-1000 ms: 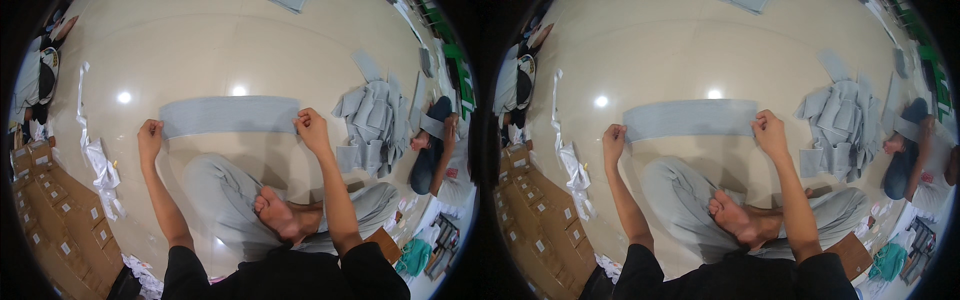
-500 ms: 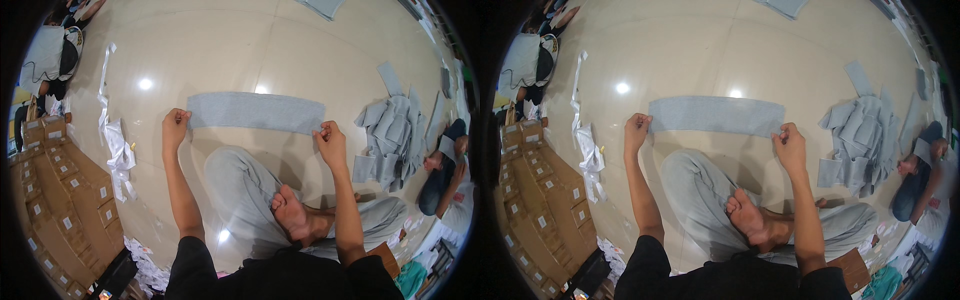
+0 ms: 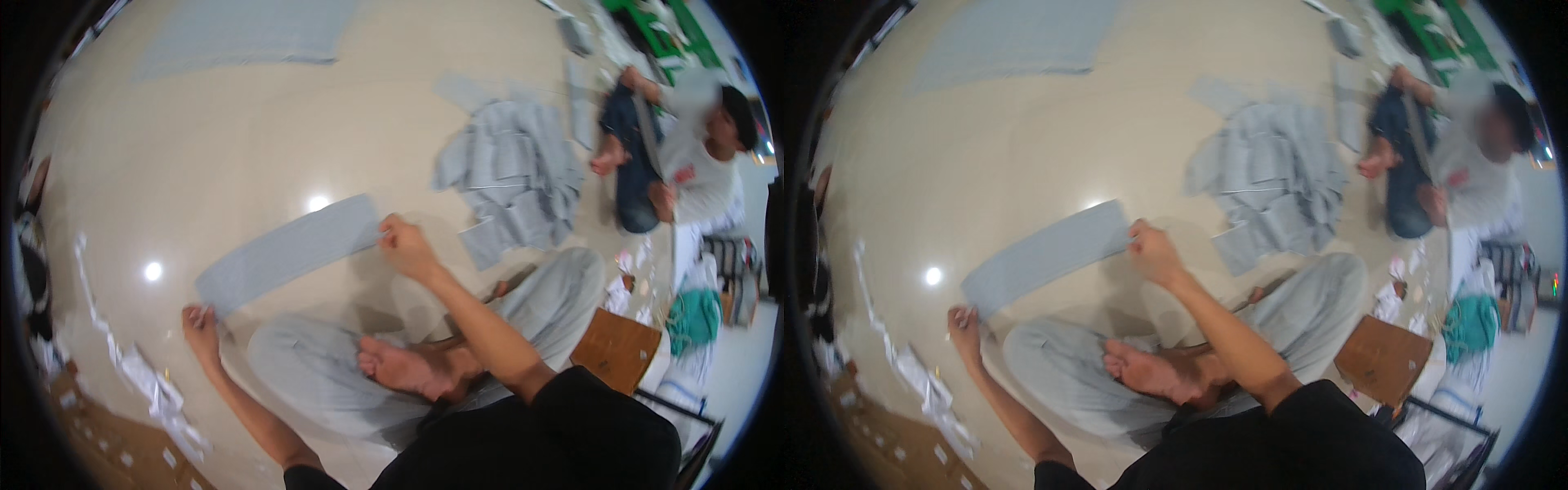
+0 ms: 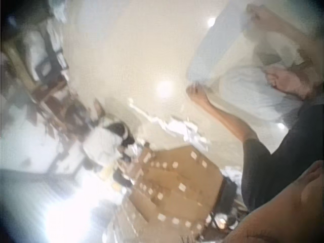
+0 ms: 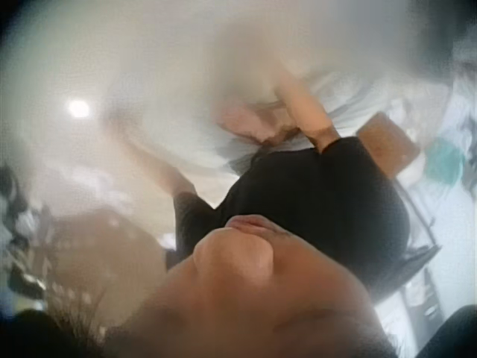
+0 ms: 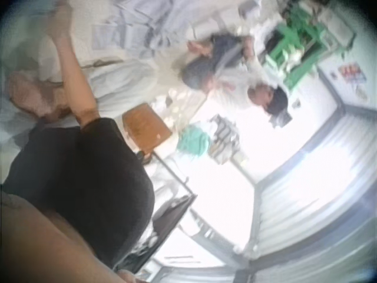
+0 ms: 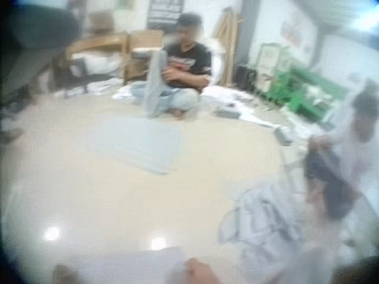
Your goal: The person sits on the floor and uses scissors to cut a long strip of light gray fabric into smaller rectangular pieces. They repeatedly fold the fabric, cut it, and place the cut pieces into a growing pile on the floor.
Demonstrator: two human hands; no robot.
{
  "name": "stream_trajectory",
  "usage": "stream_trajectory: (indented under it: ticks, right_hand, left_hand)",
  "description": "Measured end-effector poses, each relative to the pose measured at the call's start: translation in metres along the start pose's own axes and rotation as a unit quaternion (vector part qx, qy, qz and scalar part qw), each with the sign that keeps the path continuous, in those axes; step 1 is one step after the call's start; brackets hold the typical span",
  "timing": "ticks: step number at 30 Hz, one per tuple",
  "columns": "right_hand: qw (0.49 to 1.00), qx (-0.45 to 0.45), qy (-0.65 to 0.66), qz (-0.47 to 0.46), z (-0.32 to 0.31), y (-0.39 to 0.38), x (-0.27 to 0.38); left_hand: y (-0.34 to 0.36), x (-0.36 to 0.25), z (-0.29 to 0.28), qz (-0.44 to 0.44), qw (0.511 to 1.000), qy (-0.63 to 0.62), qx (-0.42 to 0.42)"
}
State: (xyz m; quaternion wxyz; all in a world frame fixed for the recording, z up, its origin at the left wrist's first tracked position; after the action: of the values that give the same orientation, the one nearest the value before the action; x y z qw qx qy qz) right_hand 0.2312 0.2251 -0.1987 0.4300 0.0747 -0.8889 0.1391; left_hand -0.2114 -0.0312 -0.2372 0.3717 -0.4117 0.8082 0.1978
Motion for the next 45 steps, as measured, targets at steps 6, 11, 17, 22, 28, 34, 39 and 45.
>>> stream_trajectory:
  ticks: [6,11,17,22,28,34,39,45]
  right_hand:
    - [0.997,-0.004,-0.073,0.008,-0.031,0.01,0.004]
    - [0.964,-0.195,-0.177,0.041,-0.088,0.03,0.009]
    - [0.948,-0.232,-0.209,0.062,-0.118,0.056,-0.045]
    - [0.953,-0.292,-0.065,-0.041,-0.147,0.045,-0.044]
    - [0.969,-0.235,0.077,-0.021,-0.253,-0.03,0.007]
    - [0.945,-0.286,-0.002,-0.162,-0.329,-0.068,0.024]
    - [0.921,-0.298,-0.003,-0.25,-0.395,-0.109,0.069]
    - [0.95,-0.116,-0.026,-0.289,-0.437,-0.162,0.159]
  left_hand:
    - [-0.019,-0.002,0.0,-0.046,0.997,-0.02,0.056]
    - [-0.046,-0.006,-0.007,-0.069,0.996,0.02,0.053]
    - [-0.048,-0.058,-0.012,-0.096,0.994,-0.016,0.049]
    - [-0.065,-0.144,-0.019,0.012,0.996,-0.057,0.064]
    - [-0.125,-0.277,0.022,0.097,0.982,-0.049,0.152]
    - [-0.191,-0.374,0.1,0.202,0.935,-0.092,0.277]
    - [-0.248,-0.443,0.139,0.265,0.892,-0.124,0.345]
    - [-0.31,-0.521,0.137,0.391,0.848,-0.288,0.213]
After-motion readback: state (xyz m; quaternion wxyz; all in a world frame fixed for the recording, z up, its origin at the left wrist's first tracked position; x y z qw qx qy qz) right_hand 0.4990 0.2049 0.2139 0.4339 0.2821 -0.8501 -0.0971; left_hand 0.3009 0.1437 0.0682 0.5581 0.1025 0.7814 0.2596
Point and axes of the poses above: each hand's wrist, its own y-axis towards the middle knuckle, its own z-axis out of the palm, x = y × z, the point moved 1 cm from there along y, towards the middle knuckle, and after that the axes turned 7 degrees about -x, right-handed, at the moved point
